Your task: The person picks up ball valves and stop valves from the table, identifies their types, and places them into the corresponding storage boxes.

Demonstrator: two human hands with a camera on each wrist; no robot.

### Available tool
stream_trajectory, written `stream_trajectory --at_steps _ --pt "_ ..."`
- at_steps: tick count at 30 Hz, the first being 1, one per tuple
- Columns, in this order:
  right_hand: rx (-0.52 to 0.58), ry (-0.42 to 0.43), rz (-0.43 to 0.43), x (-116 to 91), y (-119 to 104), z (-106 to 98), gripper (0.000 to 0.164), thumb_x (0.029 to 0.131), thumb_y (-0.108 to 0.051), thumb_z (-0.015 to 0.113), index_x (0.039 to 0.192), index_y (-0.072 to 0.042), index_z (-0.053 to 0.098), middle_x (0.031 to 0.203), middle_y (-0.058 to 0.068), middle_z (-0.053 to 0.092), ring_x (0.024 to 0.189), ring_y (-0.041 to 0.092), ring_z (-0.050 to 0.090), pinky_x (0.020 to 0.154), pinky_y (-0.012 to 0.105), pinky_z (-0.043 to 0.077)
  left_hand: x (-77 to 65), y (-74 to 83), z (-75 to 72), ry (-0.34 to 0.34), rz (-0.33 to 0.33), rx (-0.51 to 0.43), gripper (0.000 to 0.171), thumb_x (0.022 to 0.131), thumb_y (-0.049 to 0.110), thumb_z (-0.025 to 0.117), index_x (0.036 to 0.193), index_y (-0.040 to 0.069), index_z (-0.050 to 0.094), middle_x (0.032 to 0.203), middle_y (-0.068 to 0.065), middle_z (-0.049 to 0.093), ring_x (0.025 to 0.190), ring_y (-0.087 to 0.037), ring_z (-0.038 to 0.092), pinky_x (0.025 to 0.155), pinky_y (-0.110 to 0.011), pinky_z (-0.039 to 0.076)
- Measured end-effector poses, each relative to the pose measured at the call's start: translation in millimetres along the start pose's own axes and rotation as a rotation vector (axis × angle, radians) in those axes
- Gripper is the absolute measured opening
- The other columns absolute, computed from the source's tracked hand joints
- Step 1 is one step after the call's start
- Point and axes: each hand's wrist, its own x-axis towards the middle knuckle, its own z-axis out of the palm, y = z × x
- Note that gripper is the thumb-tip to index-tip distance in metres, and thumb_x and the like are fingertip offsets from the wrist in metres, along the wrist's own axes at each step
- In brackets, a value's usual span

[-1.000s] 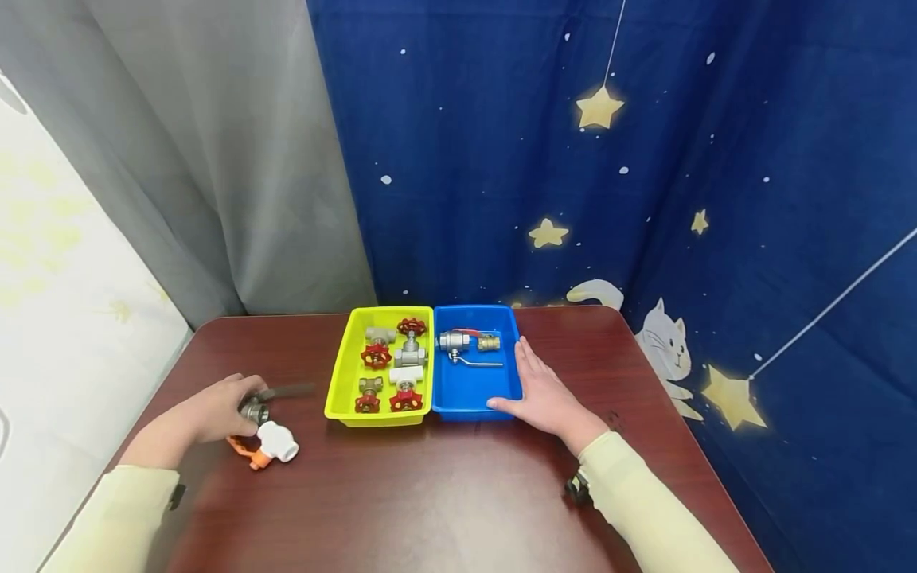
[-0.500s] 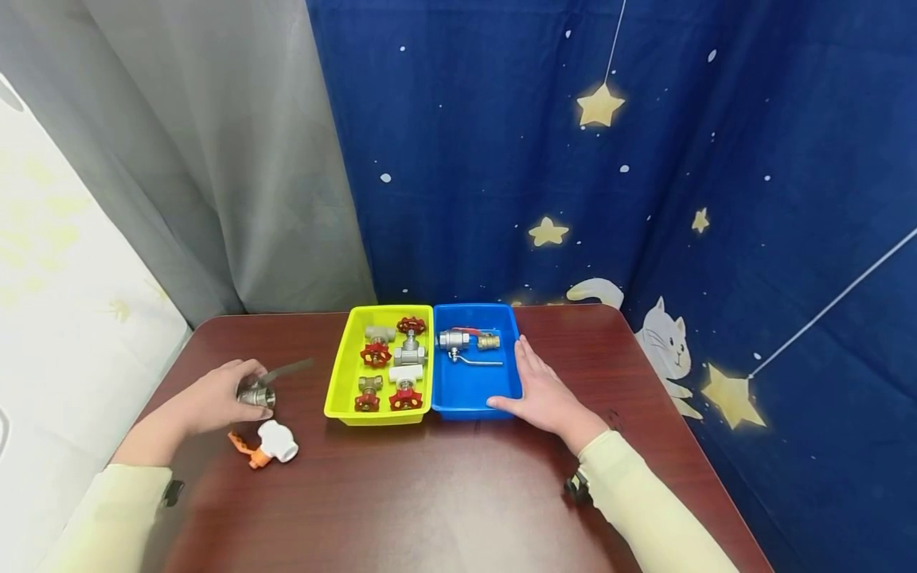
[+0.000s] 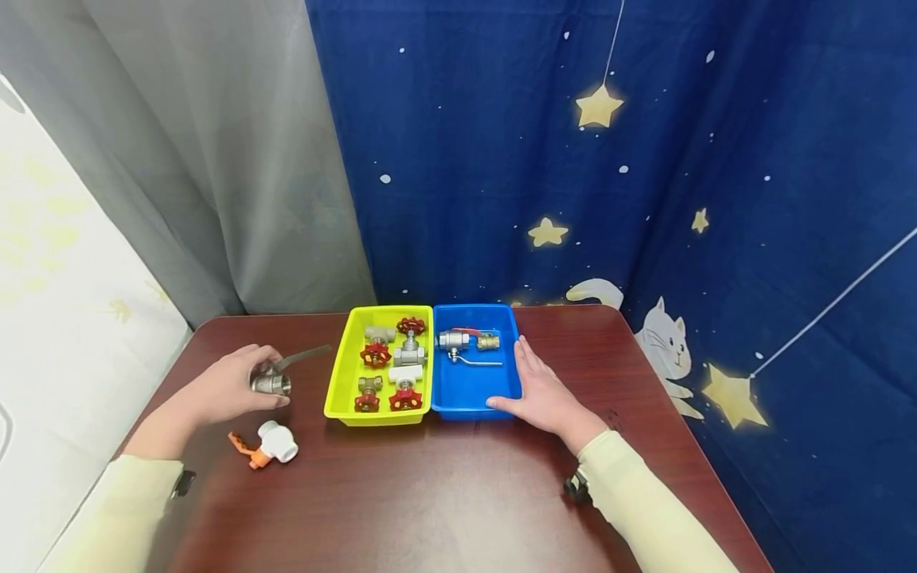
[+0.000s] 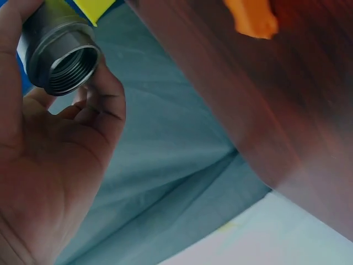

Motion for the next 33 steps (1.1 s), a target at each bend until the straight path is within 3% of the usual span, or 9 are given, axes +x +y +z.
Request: stream_trajectory --at_steps 11,18,33 --pt "0.003 -0.004 -0.005 -0.1 0.7 -0.2 0.124 0.098 -0.066 0.075 0.178 -0.005 0.002 0.186 0.014 0.000 0.168 0.046 0.013 0.126 0.073 0.023 19.9 30.1 0.7 -0.009 0.024 -0.012 0.060 0.081 0.050 0.098 0.123 0.019 0.069 0.110 0.000 0.064 0.092 -0.019 0.062 0.080 -0.041 0.055" --pt "0.009 -0.002 -0.004 0.0 0.7 -0.2 0.124 0.097 -0.066 0.075 0.178 -0.006 0.002 0.186 0.014 0.000 0.168 0.046 0.013 0.125 0.074 0.023 31.7 50.3 0.8 -0.017 0.082 0.003 0.060 0.081 0.052 0.097 0.123 0.018 0.069 0.107 0.002 0.064 0.091 -0.018 0.060 0.079 -0.039 0.054" --pt "0.010 -0.006 -0.007 -1.7 -1.9 -2.2 0.122 0.098 -0.063 0.075 0.177 -0.004 0.003 0.186 0.016 0.002 0.168 0.047 0.013 0.126 0.073 0.024 61.4 103.1 1.4 -0.116 0.158 0.078 0.066 0.081 0.054 0.095 0.129 0.016 0.068 0.118 -0.001 0.067 0.101 -0.023 0.062 0.091 -0.046 0.056"
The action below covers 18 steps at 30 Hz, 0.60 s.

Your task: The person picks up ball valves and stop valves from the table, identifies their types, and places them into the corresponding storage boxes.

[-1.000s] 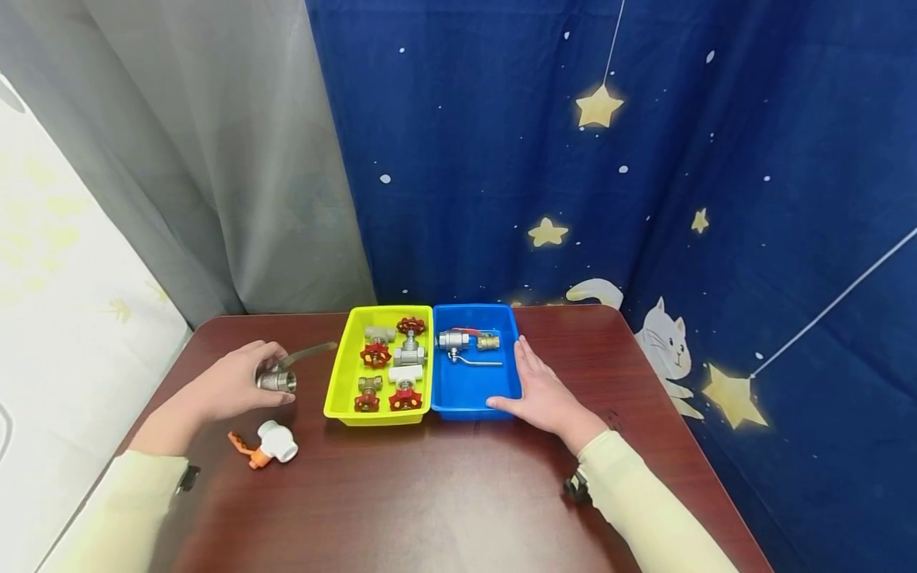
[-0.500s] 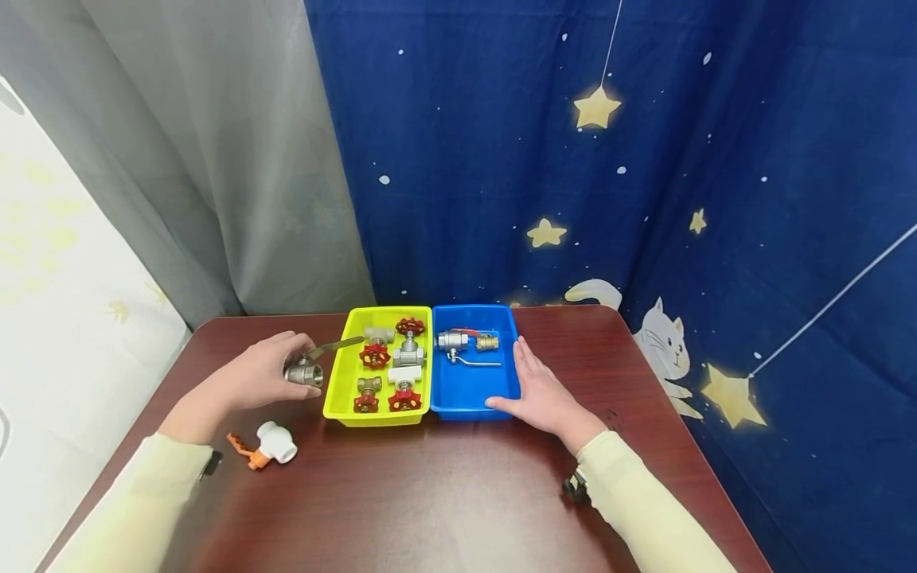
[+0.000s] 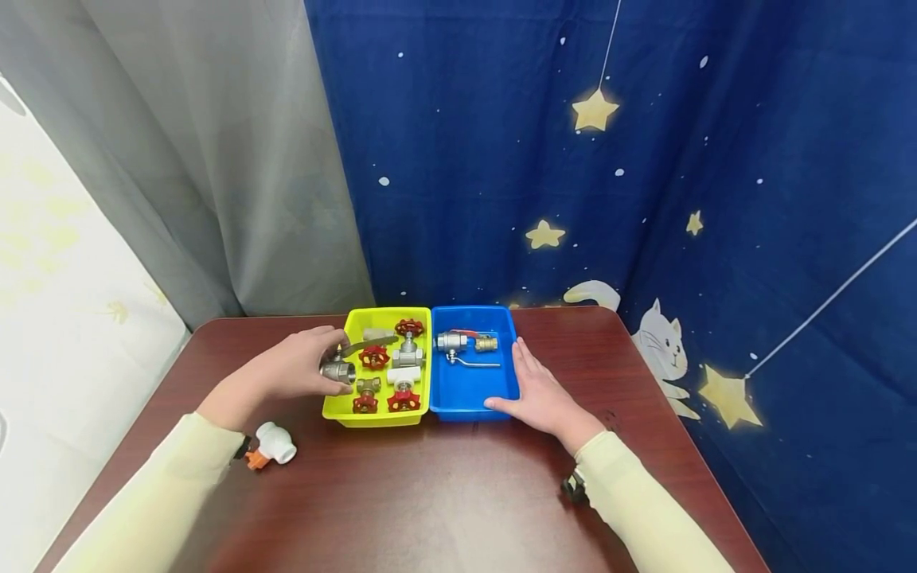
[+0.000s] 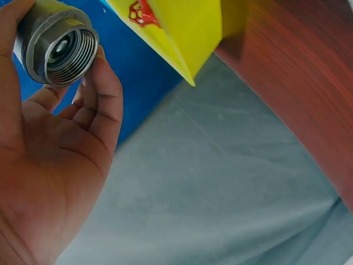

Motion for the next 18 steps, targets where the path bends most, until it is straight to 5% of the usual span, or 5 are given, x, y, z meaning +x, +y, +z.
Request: stream_trajectory --at_steps 18 --pt "0.007 -0.010 0.004 -0.3 0.3 -0.7 0.123 0.099 -0.063 0.075 0.177 -0.005 0.002 0.186 0.015 0.000 0.168 0.045 0.012 0.127 0.072 0.021 33.6 40.8 15.7 0.003 0.075 0.051 0.072 0.080 0.059 0.095 0.132 0.016 0.069 0.114 0.000 0.065 0.093 -0.020 0.060 0.086 -0.041 0.057"
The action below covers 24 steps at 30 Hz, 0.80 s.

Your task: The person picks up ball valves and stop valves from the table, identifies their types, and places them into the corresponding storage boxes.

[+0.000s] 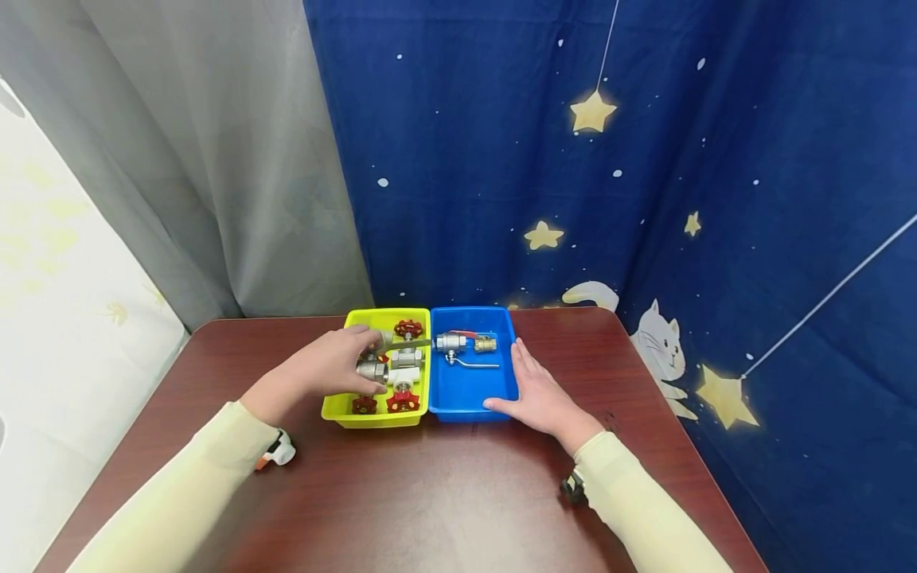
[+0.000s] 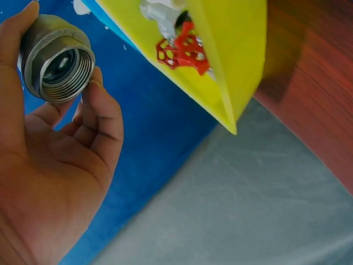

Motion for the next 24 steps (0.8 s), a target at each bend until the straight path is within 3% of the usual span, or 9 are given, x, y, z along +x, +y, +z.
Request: stream_trajectory --at_steps 5,11,17,20,24 --pt "-0.004 0.004 -0.004 0.2 -1.0 -0.2 0.122 0.099 -0.062 0.076 0.177 -0.004 0.002 0.186 0.015 0.000 0.168 0.044 0.012 0.127 0.072 0.021 12.2 12.2 3.3 0.006 0.028 0.004 0.076 0.081 0.061 0.094 0.135 0.014 0.069 0.116 -0.001 0.066 0.096 -0.021 0.061 0.091 -0.043 0.057" --pt "-0.002 0.007 -0.004 -0.7 -0.4 1.3 0.122 0.099 -0.062 0.075 0.177 -0.005 0.001 0.186 0.015 0.000 0.168 0.045 0.012 0.126 0.073 0.022 27.0 26.9 9.3 -0.029 0.020 0.009 0.084 0.083 0.060 0.093 0.147 0.013 0.064 0.134 -0.006 0.067 0.105 -0.023 0.061 0.101 -0.046 0.057" --pt "0.001 0.008 -0.010 -1.1 -0.8 1.2 0.122 0.099 -0.062 0.075 0.177 -0.004 0.002 0.186 0.015 0.000 0.168 0.046 0.013 0.126 0.073 0.023 39.8 42.6 13.3 -0.041 0.004 0.047 0.090 0.082 0.066 0.091 0.151 0.016 0.063 0.144 -0.006 0.065 0.111 -0.023 0.062 0.103 -0.055 0.056" --pt "0.006 0.008 -0.009 -1.0 -2.3 0.0 0.123 0.098 -0.063 0.076 0.177 -0.004 0.002 0.186 0.015 0.001 0.168 0.045 0.013 0.126 0.073 0.023 47.1 50.6 14.2 -0.061 -0.014 0.066 0.093 0.081 0.071 0.090 0.153 0.018 0.061 0.146 -0.006 0.063 0.117 -0.025 0.063 0.106 -0.073 0.050" --pt "0.005 0.007 -0.004 0.0 -1.4 -0.3 0.123 0.098 -0.064 0.075 0.177 -0.004 0.002 0.186 0.016 0.001 0.168 0.047 0.013 0.126 0.074 0.023 57.0 61.0 16.3 -0.085 -0.009 0.072 0.097 0.082 0.074 0.087 0.156 0.019 0.058 0.145 -0.006 0.064 0.120 -0.025 0.064 0.109 -0.072 0.049"
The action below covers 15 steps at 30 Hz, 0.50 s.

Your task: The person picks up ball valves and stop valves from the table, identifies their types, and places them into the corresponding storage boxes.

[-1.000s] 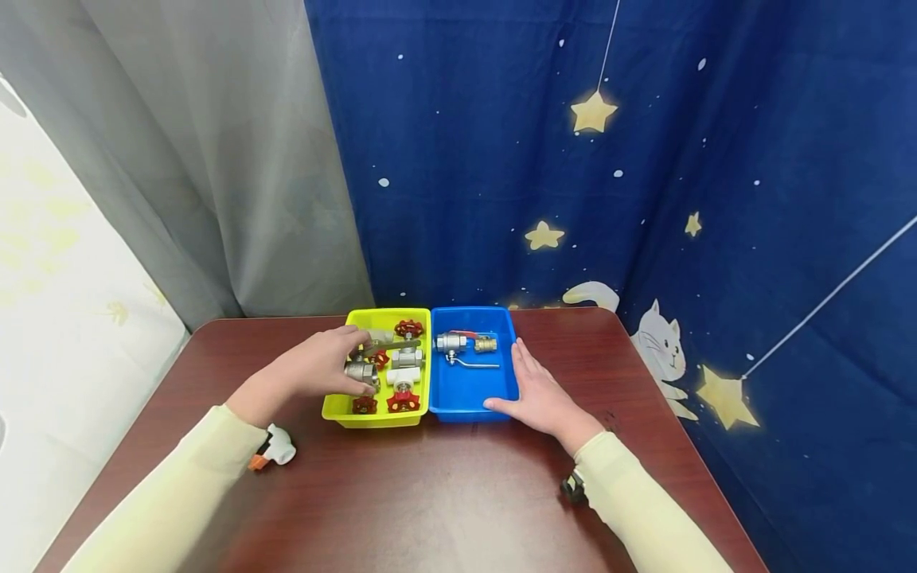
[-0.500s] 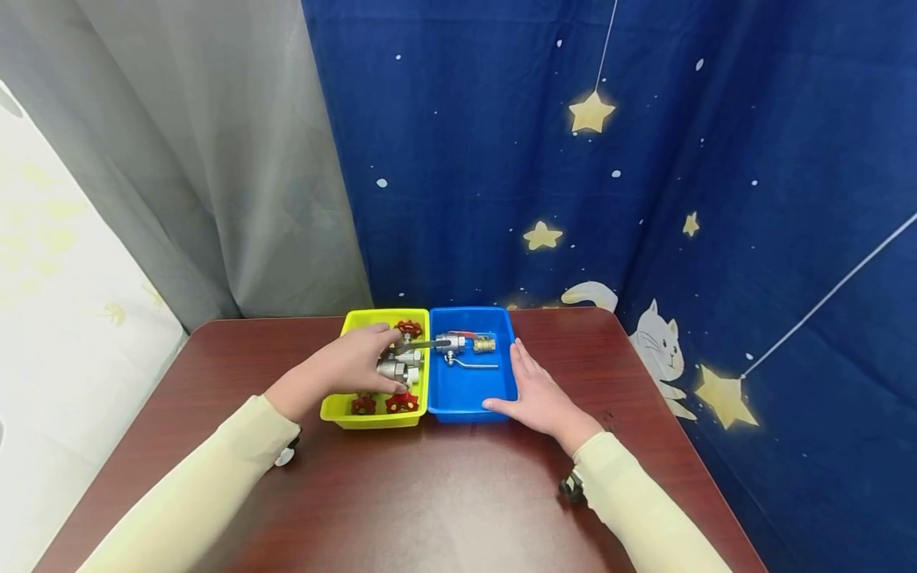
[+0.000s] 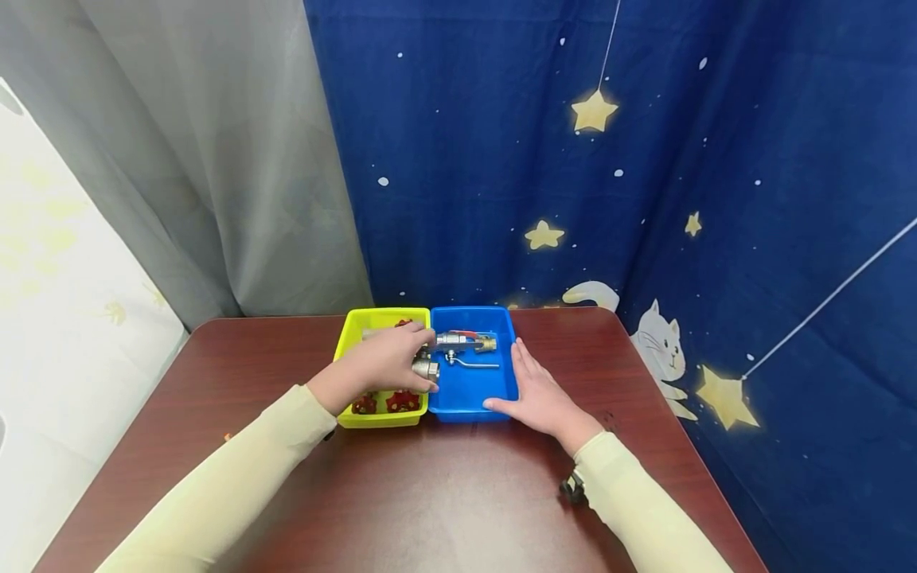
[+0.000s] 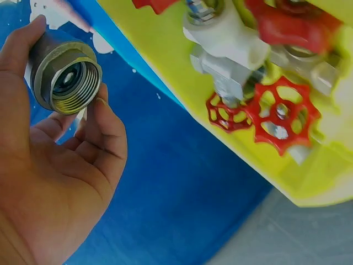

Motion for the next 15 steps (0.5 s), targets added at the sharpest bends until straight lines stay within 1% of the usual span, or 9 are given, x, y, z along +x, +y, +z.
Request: stream_trajectory --at_steps 1,3,8,12,15 --pt "0.002 -0.001 0.001 0.1 0.4 -0.1 0.123 0.098 -0.064 0.075 0.177 -0.005 0.002 0.186 0.016 0.001 0.168 0.047 0.013 0.125 0.074 0.023 2.1 2.7 0.1 -0.002 0.006 -0.003 0.098 0.082 0.074 0.087 0.157 0.018 0.058 0.147 -0.007 0.063 0.121 -0.025 0.064 0.109 -0.065 0.052" --pt "0.002 0.000 -0.001 0.7 1.5 0.1 0.123 0.098 -0.064 0.075 0.177 -0.005 0.002 0.186 0.016 0.001 0.168 0.047 0.013 0.126 0.074 0.023 6.5 7.9 0.9 -0.001 0.025 -0.009 0.096 0.083 0.072 0.087 0.157 0.017 0.058 0.145 -0.007 0.064 0.118 -0.024 0.065 0.106 -0.052 0.058" --pt "0.006 -0.002 -0.007 0.7 2.2 -0.3 0.123 0.099 -0.064 0.074 0.178 -0.006 0.001 0.186 0.016 0.001 0.168 0.047 0.013 0.126 0.074 0.023 15.3 19.3 3.1 0.006 0.053 -0.011 0.094 0.085 0.067 0.088 0.158 0.016 0.059 0.138 -0.007 0.066 0.110 -0.021 0.066 0.098 -0.045 0.062" --pt "0.009 -0.006 -0.006 -0.2 2.2 -0.8 0.123 0.099 -0.065 0.074 0.178 -0.006 0.001 0.186 0.015 0.001 0.167 0.048 0.013 0.125 0.074 0.024 22.6 25.4 7.3 0.003 0.051 0.001 0.093 0.085 0.068 0.088 0.159 0.019 0.058 0.141 -0.005 0.065 0.112 -0.020 0.066 0.099 -0.044 0.062" --pt "0.011 -0.008 -0.008 -0.5 2.1 -1.1 0.123 0.099 -0.065 0.074 0.178 -0.005 0.002 0.186 0.015 0.001 0.167 0.047 0.014 0.125 0.074 0.024 27.5 28.9 10.1 0.000 0.049 0.010 0.092 0.085 0.068 0.088 0.158 0.020 0.058 0.140 -0.005 0.065 0.112 -0.019 0.066 0.099 -0.043 0.062"
